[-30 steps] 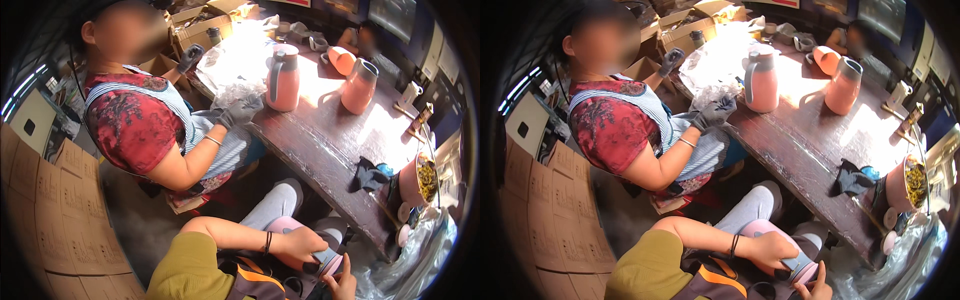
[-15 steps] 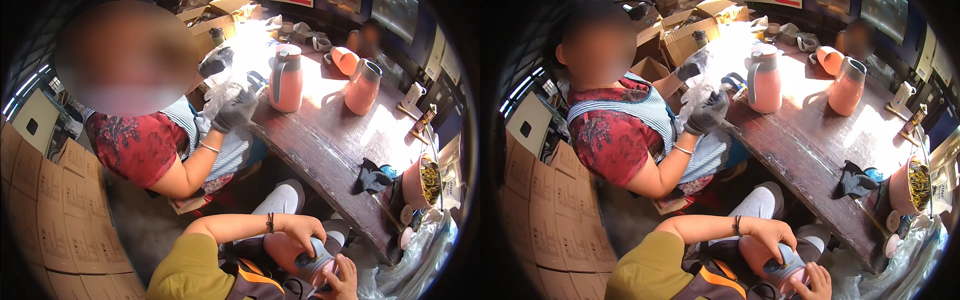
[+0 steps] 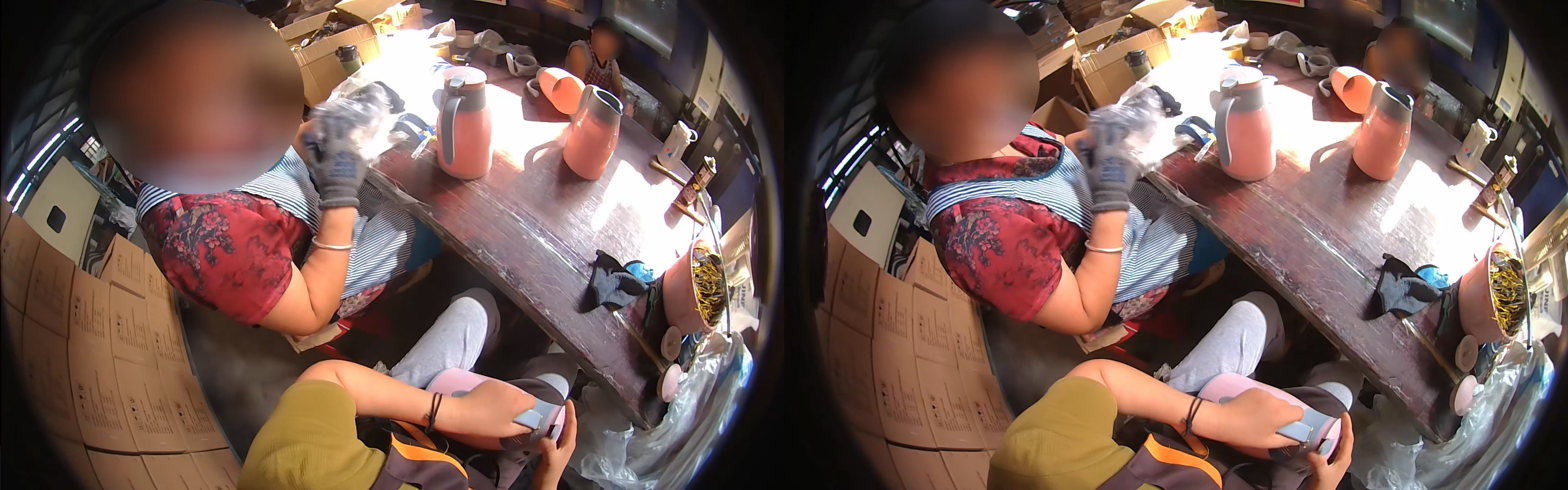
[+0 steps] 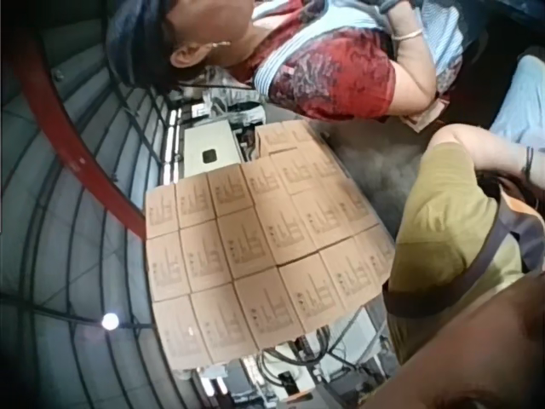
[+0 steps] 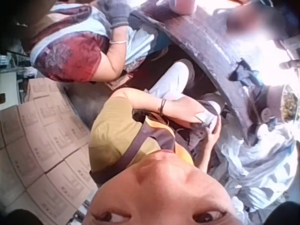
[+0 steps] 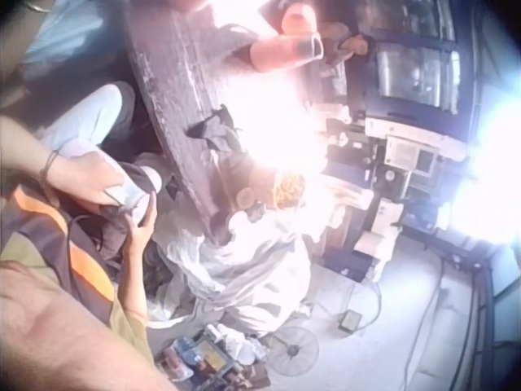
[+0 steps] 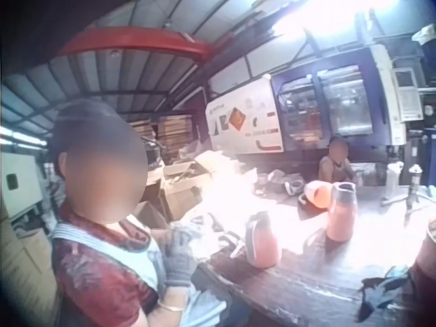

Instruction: The person assembles pink plastic pitchers by attaching gray handles and lids. They repeatedly pick up pitcher bodies, handles, and lids from a large white sack and the table, fit the parts together, and place the completed units on the table. Another person wipes similar pitchers nearby.

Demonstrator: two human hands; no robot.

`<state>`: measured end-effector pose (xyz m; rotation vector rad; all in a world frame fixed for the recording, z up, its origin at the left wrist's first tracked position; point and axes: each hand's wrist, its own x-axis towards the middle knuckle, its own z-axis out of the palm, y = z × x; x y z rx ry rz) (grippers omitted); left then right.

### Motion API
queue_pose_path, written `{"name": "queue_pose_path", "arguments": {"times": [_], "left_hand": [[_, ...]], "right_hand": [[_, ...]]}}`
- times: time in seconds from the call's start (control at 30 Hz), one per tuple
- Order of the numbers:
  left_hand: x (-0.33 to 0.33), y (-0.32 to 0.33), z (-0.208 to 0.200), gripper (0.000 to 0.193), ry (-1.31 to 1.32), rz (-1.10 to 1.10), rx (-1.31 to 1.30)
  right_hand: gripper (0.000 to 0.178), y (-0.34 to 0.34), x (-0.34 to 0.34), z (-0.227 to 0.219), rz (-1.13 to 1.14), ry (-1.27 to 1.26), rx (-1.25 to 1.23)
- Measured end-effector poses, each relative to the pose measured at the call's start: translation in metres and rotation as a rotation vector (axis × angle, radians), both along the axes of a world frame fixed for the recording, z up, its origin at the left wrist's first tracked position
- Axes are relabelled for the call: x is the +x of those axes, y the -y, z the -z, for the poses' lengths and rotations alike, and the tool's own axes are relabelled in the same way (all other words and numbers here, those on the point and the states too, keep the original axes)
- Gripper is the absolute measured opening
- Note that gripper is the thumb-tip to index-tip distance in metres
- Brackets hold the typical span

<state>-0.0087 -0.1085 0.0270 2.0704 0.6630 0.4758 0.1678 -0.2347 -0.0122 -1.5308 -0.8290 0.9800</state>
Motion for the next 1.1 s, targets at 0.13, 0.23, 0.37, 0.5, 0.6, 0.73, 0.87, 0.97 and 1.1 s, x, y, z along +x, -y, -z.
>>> {"name": "queue_pose_path", "arguments": {"times": [0.13, 0.23, 0.37, 0.5, 0.6, 0.73, 0.87, 0.97, 1.1], "left_hand": [[0.002, 0.006, 0.009, 0.028, 0.060, 0.030, 0.116], [0.006, 0.011, 0.011, 0.028, 0.047, -0.020, 0.132], [0.006, 0.014, 0.009, 0.028, 0.012, -0.010, 0.058], [0.001, -0.005, 0.013, 0.031, 0.029, 0.309, -0.286], [-0.007, -0.015, 0.002, 0.033, -0.053, 0.507, -0.752], [-0.017, -0.011, 0.023, 0.034, -0.082, 0.657, -0.946], [-0.023, -0.013, 0.029, 0.039, -0.179, 0.626, -0.998], [-0.025, -0.005, 0.036, 0.041, 0.073, 0.435, -0.611], [-0.019, -0.007, 0.009, 0.041, 0.086, 0.272, -0.466]], "right_hand": [[0.100, -0.006, -0.001, -0.006, 0.052, -0.108, -0.040], [0.099, -0.014, -0.005, -0.013, 0.048, -0.130, -0.034], [0.096, -0.015, 0.005, 0.003, -0.044, -0.114, 0.051], [0.100, -0.004, 0.022, 0.037, -0.045, 0.199, 0.137], [0.102, -0.007, 0.012, 0.030, -0.053, 0.309, 0.155], [0.102, -0.006, 0.011, 0.028, -0.099, 0.353, 0.236], [0.098, -0.003, 0.012, 0.038, -0.018, 0.332, 0.216], [0.089, -0.013, 0.007, 0.025, -0.009, 0.266, 0.154], [0.098, -0.022, 0.021, 0.017, 0.038, 0.257, 0.193]]}}
